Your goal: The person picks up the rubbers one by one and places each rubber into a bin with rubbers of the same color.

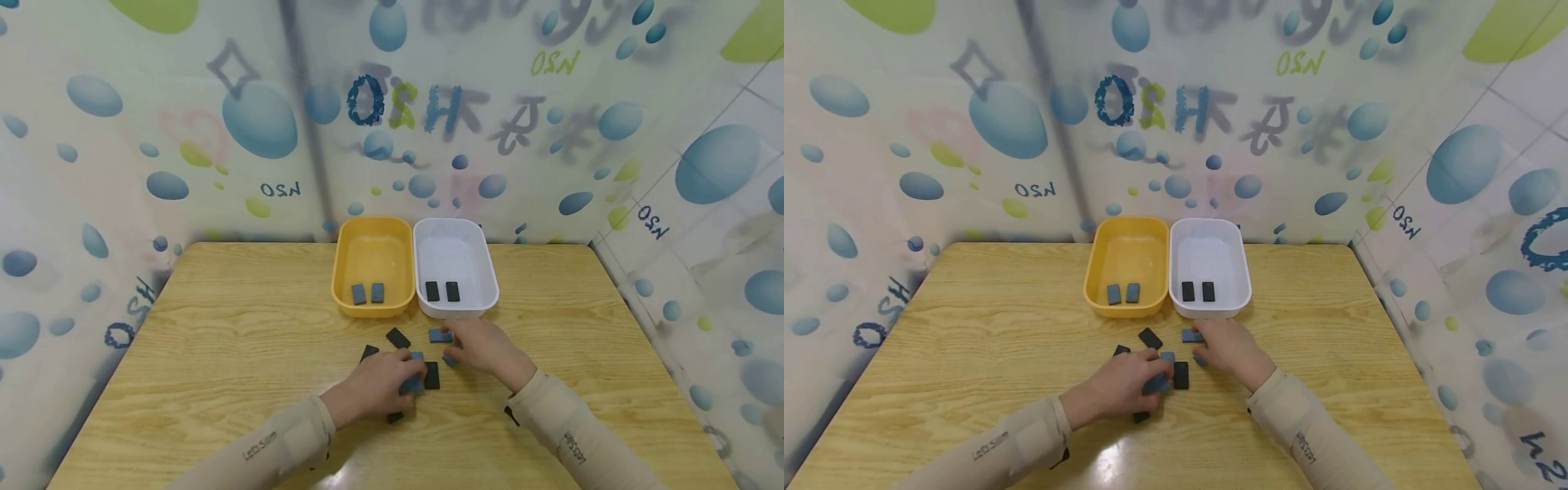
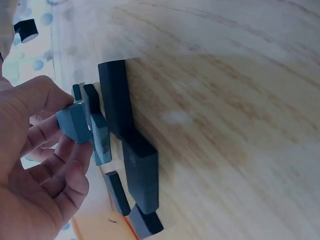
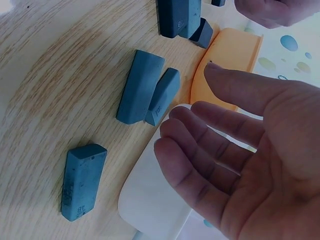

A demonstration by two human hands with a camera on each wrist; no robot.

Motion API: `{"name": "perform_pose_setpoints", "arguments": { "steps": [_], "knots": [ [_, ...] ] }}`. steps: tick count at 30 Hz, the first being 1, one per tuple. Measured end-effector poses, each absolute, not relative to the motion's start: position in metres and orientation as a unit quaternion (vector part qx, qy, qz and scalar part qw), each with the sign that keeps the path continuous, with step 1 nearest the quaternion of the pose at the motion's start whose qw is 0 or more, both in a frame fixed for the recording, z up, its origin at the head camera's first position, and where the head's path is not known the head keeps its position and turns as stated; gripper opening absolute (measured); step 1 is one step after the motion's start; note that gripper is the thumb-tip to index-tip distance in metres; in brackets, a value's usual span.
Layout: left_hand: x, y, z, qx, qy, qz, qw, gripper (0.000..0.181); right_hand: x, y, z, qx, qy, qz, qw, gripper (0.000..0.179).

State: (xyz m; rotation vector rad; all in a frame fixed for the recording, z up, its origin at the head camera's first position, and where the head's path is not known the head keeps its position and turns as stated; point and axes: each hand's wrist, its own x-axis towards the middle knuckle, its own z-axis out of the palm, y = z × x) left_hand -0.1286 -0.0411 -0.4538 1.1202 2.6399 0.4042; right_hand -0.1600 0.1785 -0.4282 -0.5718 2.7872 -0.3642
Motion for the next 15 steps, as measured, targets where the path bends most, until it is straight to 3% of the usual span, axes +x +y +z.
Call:
{"name": "perform_pose_setpoints", "arguments": {
  "steps": [15],
  "knots": [
    [-0.132,-0.044,-0.435,0.375,0.909,0.147,0.104,0.035,-0.160,0.180,-0.427,-0.200,0.963,-0.126,0.133,0.030]
  ]
}}
